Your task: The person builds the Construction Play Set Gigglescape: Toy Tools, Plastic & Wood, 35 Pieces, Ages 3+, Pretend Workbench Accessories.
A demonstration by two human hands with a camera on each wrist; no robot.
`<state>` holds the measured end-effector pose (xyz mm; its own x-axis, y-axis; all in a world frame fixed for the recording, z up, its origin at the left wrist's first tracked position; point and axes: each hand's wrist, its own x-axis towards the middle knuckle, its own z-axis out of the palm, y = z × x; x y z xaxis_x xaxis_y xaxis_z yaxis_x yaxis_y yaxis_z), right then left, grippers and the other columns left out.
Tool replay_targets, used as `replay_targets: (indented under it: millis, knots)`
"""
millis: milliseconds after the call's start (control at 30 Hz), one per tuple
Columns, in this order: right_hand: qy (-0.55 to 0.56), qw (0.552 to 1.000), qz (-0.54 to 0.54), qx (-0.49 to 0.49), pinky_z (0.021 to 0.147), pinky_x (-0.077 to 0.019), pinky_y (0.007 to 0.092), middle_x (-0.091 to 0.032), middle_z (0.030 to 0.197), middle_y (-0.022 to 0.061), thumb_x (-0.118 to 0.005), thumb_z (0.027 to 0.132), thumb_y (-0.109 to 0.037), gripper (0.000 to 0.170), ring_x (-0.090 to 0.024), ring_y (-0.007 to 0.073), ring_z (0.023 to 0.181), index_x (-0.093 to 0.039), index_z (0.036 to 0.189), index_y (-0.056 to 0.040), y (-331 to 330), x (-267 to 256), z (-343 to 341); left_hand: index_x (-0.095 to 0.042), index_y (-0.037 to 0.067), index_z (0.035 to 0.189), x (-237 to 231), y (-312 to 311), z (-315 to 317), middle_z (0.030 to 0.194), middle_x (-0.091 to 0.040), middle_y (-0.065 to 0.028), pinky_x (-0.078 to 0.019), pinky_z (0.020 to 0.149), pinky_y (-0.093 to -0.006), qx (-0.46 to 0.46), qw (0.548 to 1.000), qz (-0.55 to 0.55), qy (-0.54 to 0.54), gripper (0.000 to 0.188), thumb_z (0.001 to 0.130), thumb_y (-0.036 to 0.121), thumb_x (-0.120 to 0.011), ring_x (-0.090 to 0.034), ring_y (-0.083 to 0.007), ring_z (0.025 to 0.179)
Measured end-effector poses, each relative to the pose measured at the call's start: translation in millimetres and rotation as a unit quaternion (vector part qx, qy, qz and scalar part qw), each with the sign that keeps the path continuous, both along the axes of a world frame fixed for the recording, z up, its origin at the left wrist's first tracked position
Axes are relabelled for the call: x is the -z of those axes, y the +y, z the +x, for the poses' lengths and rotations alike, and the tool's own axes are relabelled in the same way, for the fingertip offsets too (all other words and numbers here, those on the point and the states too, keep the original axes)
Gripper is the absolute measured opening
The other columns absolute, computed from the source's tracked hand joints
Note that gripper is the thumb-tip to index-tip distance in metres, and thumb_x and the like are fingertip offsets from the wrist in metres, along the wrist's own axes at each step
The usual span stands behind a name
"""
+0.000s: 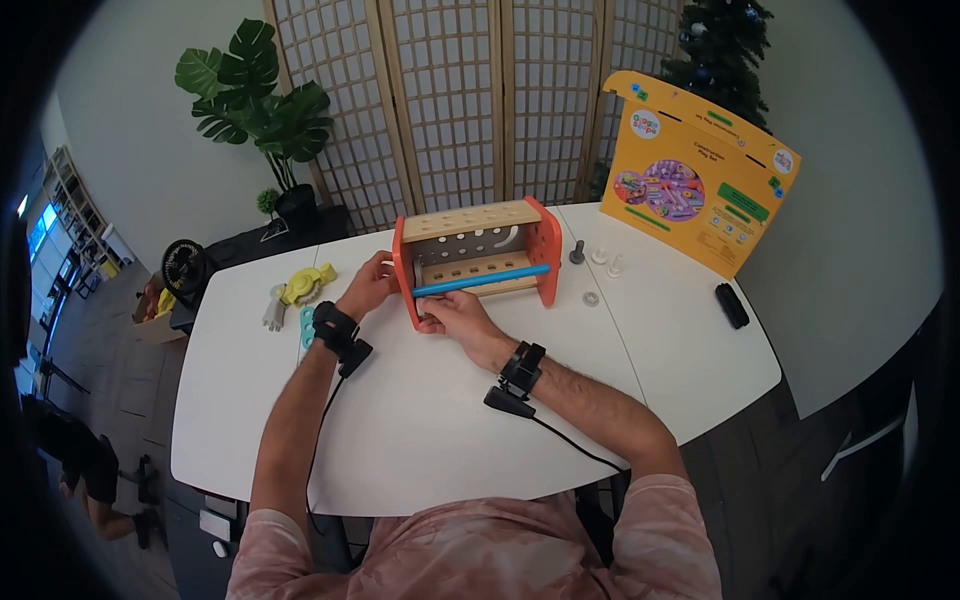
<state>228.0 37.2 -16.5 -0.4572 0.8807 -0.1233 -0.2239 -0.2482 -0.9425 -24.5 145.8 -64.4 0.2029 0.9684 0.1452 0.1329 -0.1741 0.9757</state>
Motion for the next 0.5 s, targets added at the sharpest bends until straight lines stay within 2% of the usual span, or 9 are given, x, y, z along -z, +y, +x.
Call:
replay_targets:
  millis: [100, 167, 200, 267, 300, 367, 500]
  knots:
    - [-0.002, 1.0, -0.002, 0.0, 0.091, -0.059, 0.0267, -0.073, 0.116, 0.0043, -0.066, 0.112, -0.02, 0.025, -0.073, 0.013, 0.102, -0.068, 0.132, -0.0045, 0.7, 0.3, -0.7, -0.057, 0.006, 0.136, 7.5, 4.2, -4.3, 0.101, -0.074, -0.0063, -0.0605, 0.087, -0.0317, 0.004, 0.999, 0.009, 0.032, 0.033, 0.106, 0.008, -0.07, -0.072, -0.0132, 0.094]
    - [-0.004, 1.0, -0.004, 0.001, 0.091, -0.059, 0.0267, -0.073, 0.116, 0.0043, -0.066, 0.113, -0.02, 0.025, -0.073, 0.0129, 0.102, -0.068, 0.132, -0.0045, 0.1, 0.6, -0.3, -0.059, 0.005, 0.138, 12.5, 7.9, -5.4, 0.1, -0.077, -0.0081, -0.0604, 0.085, -0.032, 0.003, 0.997, 0.063, 0.052, 0.034, 0.106, 0.009, -0.071, -0.074, -0.0152, 0.093]
    - [-0.003, 1.0, -0.003, 0.001, 0.091, -0.0591, 0.0266, -0.073, 0.116, 0.0042, -0.066, 0.113, -0.02, 0.025, -0.073, 0.0129, 0.102, -0.068, 0.132, -0.0044, -0.1, 0.1, -0.2, -0.059, 0.005, 0.138, 1.9, 1.8, -2.7, 0.1, -0.077, -0.0081, -0.0604, 0.085, -0.032, 0.003, 0.997, 0.063, 0.052, 0.034, 0.106, 0.009, -0.071, -0.074, -0.0152, 0.093]
    - [-0.002, 1.0, -0.002, 0.001, 0.091, -0.0591, 0.0266, -0.073, 0.115, 0.0041, -0.065, 0.113, -0.02, 0.025, -0.073, 0.0129, 0.102, -0.068, 0.132, -0.0043, -0.2, -0.4, -0.1, -0.059, 0.0, 0.146, -14.5, -6.5, -1.3, 0.121, -0.077, -0.0131, -0.062, 0.099, -0.0359, 0.002, 0.982, 0.058, 0.18, 0.039, 0.108, 0.001, -0.064, -0.075, -0.0207, 0.114]
    - [-0.002, 1.0, -0.003, 0.001, 0.091, -0.0591, 0.0265, -0.073, 0.115, 0.004, -0.065, 0.113, -0.02, 0.025, -0.073, 0.0129, 0.103, -0.068, 0.132, -0.0043, -0.2, -0.4, 0.0, -0.059, 0.0, 0.146, -8.1, -2.4, -2.7, 0.121, -0.077, -0.0131, -0.062, 0.099, -0.0359, 0.002, 0.982, 0.059, 0.18, 0.039, 0.108, 0.001, -0.064, -0.075, -0.0207, 0.114]
    - [-0.003, 1.0, -0.003, -0.001, 0.091, -0.0591, 0.0265, -0.073, 0.115, 0.0038, -0.065, 0.113, -0.02, 0.025, -0.073, 0.0129, 0.103, -0.068, 0.132, -0.0042, 0.1, -1.4, -0.4, -0.073, 0.0, 0.131, -3.1, 1.3, -2.9, 0.101, -0.082, -0.0142, -0.062, 0.081, -0.0335, -0.01, 0.98, 0.111, 0.168, 0.029, 0.106, 0.016, -0.073, -0.078, -0.0192, 0.089]
    - [0.001, 1.0, -0.003, -0.003, 0.092, -0.0591, 0.0266, -0.072, 0.116, 0.0036, -0.065, 0.113, -0.02, 0.025, -0.073, 0.0129, 0.103, -0.068, 0.132, -0.0046, -0.7, -1.7, -0.3, -0.077, -0.002, 0.123, -17.8, -6.5, -0.1, 0.099, -0.083, -0.0156, -0.0628, 0.081, -0.0339, -0.023, 0.97, 0.064, 0.232, 0.027, 0.107, 0.019, -0.073, -0.08, -0.0204, 0.086]
